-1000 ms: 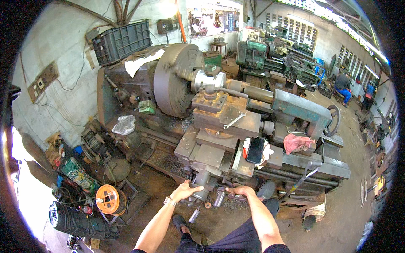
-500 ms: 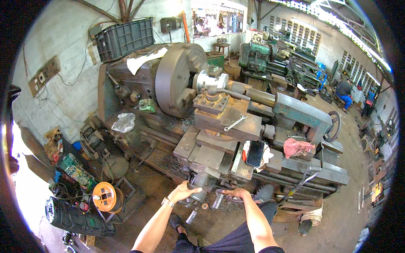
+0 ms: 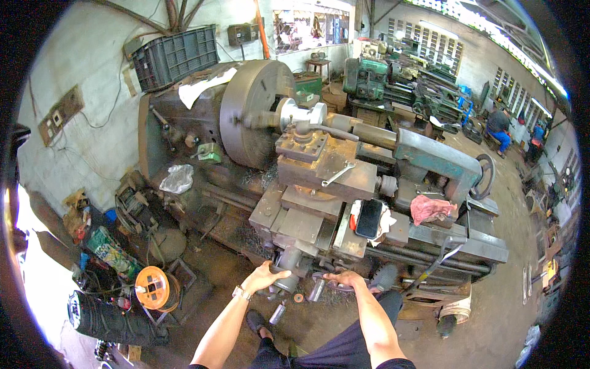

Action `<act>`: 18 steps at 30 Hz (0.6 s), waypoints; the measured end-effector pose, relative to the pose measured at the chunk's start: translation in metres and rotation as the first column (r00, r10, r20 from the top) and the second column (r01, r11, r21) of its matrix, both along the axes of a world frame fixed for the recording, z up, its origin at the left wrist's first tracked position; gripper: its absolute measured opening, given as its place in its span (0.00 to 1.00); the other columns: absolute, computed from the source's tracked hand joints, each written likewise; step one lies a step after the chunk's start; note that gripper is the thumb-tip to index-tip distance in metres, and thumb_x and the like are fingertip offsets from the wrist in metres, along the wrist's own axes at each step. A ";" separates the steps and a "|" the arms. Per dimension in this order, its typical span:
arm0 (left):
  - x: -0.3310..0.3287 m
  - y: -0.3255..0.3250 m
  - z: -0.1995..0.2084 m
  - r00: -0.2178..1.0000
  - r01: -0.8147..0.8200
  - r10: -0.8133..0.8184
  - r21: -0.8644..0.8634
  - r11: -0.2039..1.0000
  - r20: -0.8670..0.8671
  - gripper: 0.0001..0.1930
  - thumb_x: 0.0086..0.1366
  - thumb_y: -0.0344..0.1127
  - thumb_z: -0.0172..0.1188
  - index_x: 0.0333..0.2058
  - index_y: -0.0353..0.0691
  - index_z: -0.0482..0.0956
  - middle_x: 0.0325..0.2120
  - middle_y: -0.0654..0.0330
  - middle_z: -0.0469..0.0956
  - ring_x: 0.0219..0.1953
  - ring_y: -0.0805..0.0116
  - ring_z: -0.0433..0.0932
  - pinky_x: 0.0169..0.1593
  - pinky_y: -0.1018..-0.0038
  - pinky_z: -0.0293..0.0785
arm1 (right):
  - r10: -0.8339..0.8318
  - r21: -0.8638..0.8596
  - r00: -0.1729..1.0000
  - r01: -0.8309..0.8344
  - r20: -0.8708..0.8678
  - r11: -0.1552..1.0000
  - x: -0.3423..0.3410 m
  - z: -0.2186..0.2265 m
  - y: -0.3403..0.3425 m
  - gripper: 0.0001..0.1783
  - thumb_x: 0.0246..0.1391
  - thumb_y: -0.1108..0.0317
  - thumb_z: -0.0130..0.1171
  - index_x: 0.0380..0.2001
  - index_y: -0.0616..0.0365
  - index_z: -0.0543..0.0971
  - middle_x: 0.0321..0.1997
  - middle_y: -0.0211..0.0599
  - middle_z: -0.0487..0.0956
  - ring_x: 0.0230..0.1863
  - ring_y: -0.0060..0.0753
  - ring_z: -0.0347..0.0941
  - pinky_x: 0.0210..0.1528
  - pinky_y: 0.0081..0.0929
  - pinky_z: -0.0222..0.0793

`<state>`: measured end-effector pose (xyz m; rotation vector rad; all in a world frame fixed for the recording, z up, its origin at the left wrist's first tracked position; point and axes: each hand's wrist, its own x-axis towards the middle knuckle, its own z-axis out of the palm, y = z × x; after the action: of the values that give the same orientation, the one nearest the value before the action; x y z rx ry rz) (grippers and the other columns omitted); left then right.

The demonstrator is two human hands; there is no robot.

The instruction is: The person operates a metal lathe, using both hands to turn the cross-slide and compound handwheels while the chuck rotates. The operator repeatedly adjusts the tool position and briefly pauses to observe the machining process. No finished part or final placement is shown.

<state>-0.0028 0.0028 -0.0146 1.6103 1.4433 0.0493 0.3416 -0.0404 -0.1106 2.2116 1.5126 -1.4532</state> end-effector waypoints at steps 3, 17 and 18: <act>0.000 -0.001 0.001 1.000 -0.005 0.005 0.033 0.999 0.025 0.72 0.45 0.82 0.63 0.66 0.15 0.54 0.63 0.30 0.67 0.68 0.45 0.66 0.70 0.64 0.63 | -0.024 -0.024 1.000 0.025 0.017 0.999 -0.002 0.015 -0.004 0.63 0.33 0.10 0.54 0.54 0.56 0.83 0.64 0.54 0.76 0.68 0.50 0.69 0.69 0.42 0.64; -0.001 -0.001 0.006 0.999 -0.010 0.010 -0.010 1.000 0.043 0.73 0.44 0.82 0.64 0.67 0.16 0.52 0.63 0.29 0.67 0.68 0.44 0.67 0.70 0.64 0.63 | -0.120 0.012 0.992 0.120 0.028 0.993 0.002 0.000 -0.007 0.47 0.37 0.17 0.62 0.46 0.44 0.88 0.63 0.49 0.77 0.66 0.49 0.71 0.65 0.46 0.66; -0.001 -0.001 0.005 0.999 -0.010 0.010 -0.007 1.000 0.038 0.73 0.45 0.82 0.64 0.67 0.16 0.52 0.63 0.29 0.66 0.68 0.44 0.67 0.70 0.64 0.63 | -0.114 0.031 0.993 0.114 0.010 0.993 0.002 0.002 -0.008 0.46 0.37 0.17 0.62 0.46 0.43 0.88 0.63 0.49 0.77 0.66 0.49 0.71 0.65 0.47 0.66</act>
<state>-0.0041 0.0021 -0.0092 1.5886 1.4206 0.0805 0.3437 -0.0484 -0.1082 2.3556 1.4357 -1.4550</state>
